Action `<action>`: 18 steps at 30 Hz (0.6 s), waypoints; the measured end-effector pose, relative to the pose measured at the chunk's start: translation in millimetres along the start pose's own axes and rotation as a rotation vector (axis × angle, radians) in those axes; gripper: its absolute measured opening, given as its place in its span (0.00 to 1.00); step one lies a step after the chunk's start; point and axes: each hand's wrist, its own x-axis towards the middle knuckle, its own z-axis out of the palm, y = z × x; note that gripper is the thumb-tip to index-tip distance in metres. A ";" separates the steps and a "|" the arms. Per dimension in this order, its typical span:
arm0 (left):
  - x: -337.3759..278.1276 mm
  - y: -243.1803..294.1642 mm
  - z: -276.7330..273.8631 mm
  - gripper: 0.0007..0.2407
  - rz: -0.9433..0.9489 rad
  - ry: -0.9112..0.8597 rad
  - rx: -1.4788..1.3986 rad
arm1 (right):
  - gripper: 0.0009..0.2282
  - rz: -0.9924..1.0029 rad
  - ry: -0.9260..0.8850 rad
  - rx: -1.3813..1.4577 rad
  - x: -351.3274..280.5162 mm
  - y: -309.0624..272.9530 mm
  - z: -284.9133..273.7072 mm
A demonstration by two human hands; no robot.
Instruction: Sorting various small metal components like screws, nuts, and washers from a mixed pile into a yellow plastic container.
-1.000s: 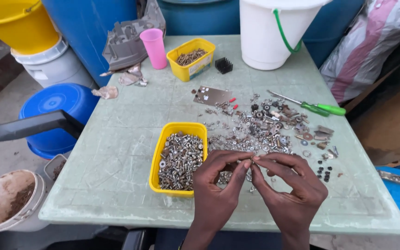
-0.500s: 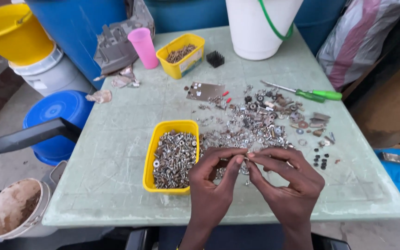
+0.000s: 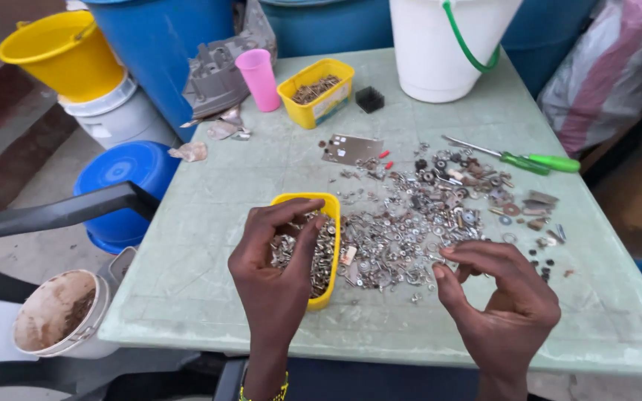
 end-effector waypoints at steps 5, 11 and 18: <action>6.8 -20.8 -18.8 0.08 0.179 -0.020 0.245 | 0.05 -0.016 -0.005 0.014 -0.2 -0.1 4.8; -7.4 -44.7 -40.0 0.12 0.205 -0.205 0.566 | 0.05 0.003 -0.026 0.019 1.8 -8.7 15.3; -6.5 -31.3 -60.6 0.10 0.138 -0.191 0.497 | 0.09 -0.139 0.161 -0.034 8.4 -18.9 19.0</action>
